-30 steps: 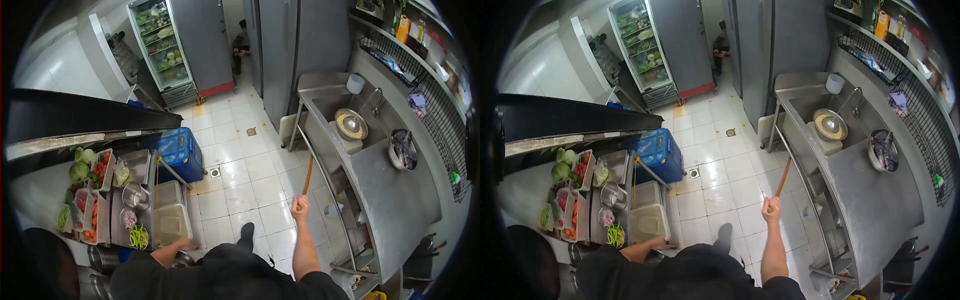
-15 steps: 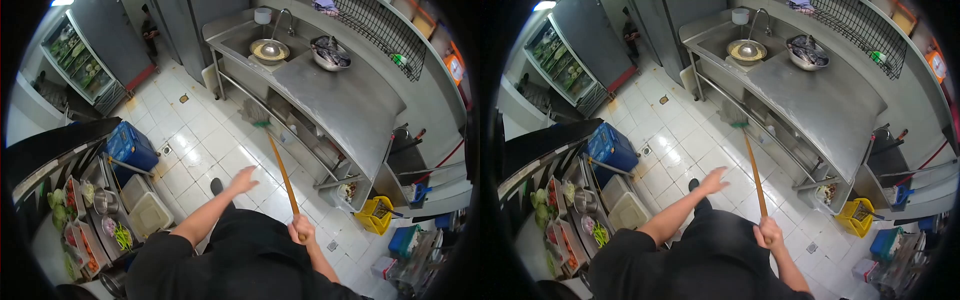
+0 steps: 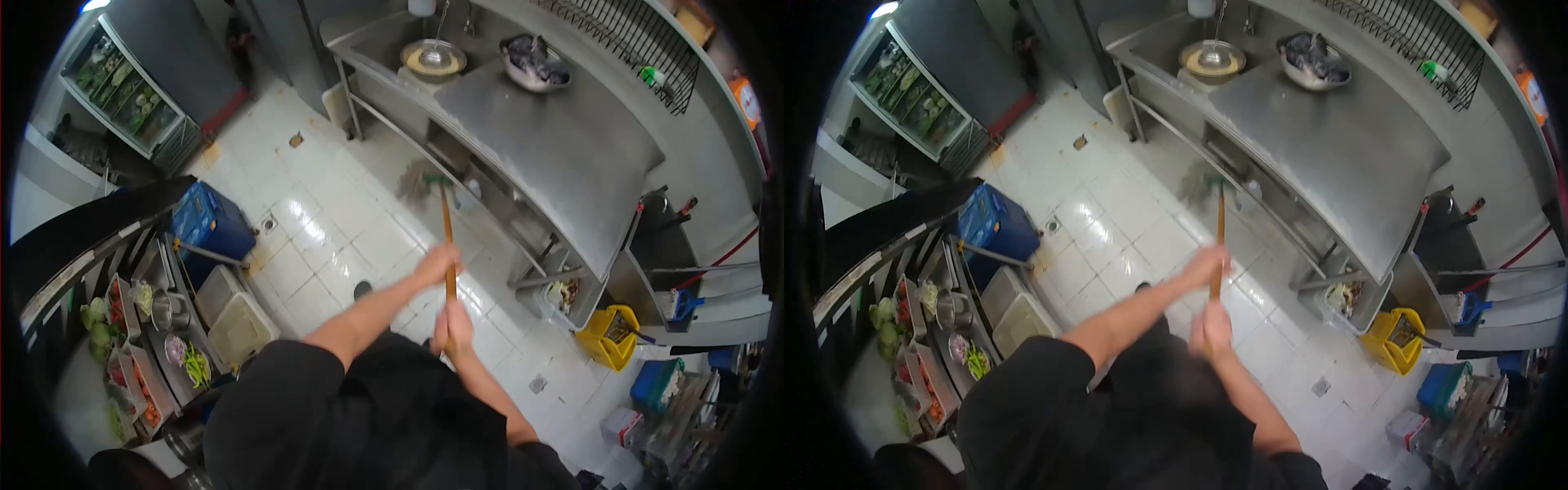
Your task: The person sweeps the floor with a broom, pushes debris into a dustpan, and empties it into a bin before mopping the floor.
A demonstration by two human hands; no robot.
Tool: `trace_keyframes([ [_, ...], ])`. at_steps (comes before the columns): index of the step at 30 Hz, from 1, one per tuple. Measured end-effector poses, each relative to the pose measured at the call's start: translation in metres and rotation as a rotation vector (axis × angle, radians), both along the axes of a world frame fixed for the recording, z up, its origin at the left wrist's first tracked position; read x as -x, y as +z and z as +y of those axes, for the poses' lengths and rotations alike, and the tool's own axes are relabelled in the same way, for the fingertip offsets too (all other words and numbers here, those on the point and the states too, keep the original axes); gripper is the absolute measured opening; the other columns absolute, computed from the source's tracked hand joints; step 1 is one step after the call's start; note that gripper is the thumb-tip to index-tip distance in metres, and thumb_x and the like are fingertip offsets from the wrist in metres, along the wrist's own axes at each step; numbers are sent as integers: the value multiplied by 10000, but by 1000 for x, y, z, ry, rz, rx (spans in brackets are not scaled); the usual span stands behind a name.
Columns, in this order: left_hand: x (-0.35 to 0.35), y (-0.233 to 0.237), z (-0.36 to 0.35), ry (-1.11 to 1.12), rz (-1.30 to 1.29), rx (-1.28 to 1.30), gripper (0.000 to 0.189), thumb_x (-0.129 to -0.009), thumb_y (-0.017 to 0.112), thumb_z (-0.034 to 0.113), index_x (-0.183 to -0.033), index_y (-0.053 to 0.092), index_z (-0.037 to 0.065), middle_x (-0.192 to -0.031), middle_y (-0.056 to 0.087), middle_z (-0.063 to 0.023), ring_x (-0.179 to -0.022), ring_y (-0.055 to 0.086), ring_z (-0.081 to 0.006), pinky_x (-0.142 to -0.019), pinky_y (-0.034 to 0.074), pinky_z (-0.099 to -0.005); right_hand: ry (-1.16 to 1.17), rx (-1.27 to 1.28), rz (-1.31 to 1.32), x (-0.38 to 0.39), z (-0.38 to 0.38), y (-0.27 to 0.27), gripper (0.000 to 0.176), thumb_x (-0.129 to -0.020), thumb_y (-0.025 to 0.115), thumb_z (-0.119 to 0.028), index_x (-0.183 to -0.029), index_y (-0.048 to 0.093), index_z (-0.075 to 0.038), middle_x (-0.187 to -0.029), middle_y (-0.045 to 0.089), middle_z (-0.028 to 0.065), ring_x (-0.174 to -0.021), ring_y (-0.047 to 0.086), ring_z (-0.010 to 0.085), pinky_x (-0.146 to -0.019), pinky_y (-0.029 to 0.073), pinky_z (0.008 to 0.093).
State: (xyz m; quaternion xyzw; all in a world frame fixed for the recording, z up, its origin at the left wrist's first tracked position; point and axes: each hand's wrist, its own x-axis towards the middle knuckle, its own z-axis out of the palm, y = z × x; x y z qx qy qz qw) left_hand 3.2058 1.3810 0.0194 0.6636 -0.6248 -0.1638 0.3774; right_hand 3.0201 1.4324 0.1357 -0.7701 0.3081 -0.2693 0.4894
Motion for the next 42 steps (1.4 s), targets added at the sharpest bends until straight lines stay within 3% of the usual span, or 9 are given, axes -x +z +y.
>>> trace_keyframes([
  [1,-25,-2,-9,101,-67,139,251,-839,748,287,-836,611,76,-942,653,-141,-908,627,-389,-799,508,-494,-115,471,-207,-46,-8,9,150,-892,604,-69,-784,502,-46,-717,480,140,-631,478,365,-599,393,439],
  [6,-89,36,11,-1,-156,84,303,-825,750,328,-863,623,56,-959,657,-164,-897,651,-391,-789,527,-477,38,492,-465,-140,-12,26,310,-804,641,133,-652,433,-39,-646,442,118,-596,464,321,-598,336,413],
  [11,-98,67,36,-109,-177,51,361,-851,706,385,-703,607,71,-784,630,-147,-766,625,-370,-708,475,-484,38,476,-371,-136,38,99,341,-782,673,105,-607,427,-54,-596,418,111,-552,446,321,-544,320,419],
  [15,-99,85,46,-178,-154,257,327,-873,717,326,-680,573,105,-712,606,-81,-751,630,-311,-817,477,-433,86,477,-428,-143,42,133,258,-748,581,101,-588,428,-32,-571,429,103,-488,383,287,-549,303,369],
  [18,-124,67,31,-179,-149,306,229,-897,688,290,-779,596,117,-821,636,-64,-899,630,-300,-878,463,-466,-21,487,-492,-167,29,95,251,-768,566,105,-605,433,-32,-583,436,104,-510,406,308,-563,323,395],
  [23,-177,28,16,-182,-492,-471,268,-912,663,241,-1174,629,195,-1362,533,-25,-1438,376,-264,-1004,430,-623,176,586,-225,-214,12,-16,275,-802,706,41,-690,468,-41,-698,480,139,-720,517,349,-711,392,445],
  [25,-172,21,20,-145,-500,-462,298,-896,672,232,-1192,634,213,-1393,518,-4,-1468,331,-278,-1005,431,-627,166,530,-227,-212,14,-25,272,-818,697,32,-699,460,-31,-718,482,147,-735,507,355,-718,393,441],
  [36,35,52,20,-275,-394,-464,463,-833,756,422,-1211,626,189,-1279,595,-8,-1421,401,-288,-976,458,-566,368,362,-291,94,0,93,337,-675,724,57,-541,430,-37,-557,406,91,-525,436,291,-606,368,385],
  [42,175,66,-5,-372,-403,-490,445,-801,756,513,-1007,701,122,-999,711,-72,-1199,584,-286,-875,481,-493,552,154,-212,258,-34,257,306,-749,700,-69,-561,459,-49,-543,425,71,-506,444,234,-597,383,339],
])
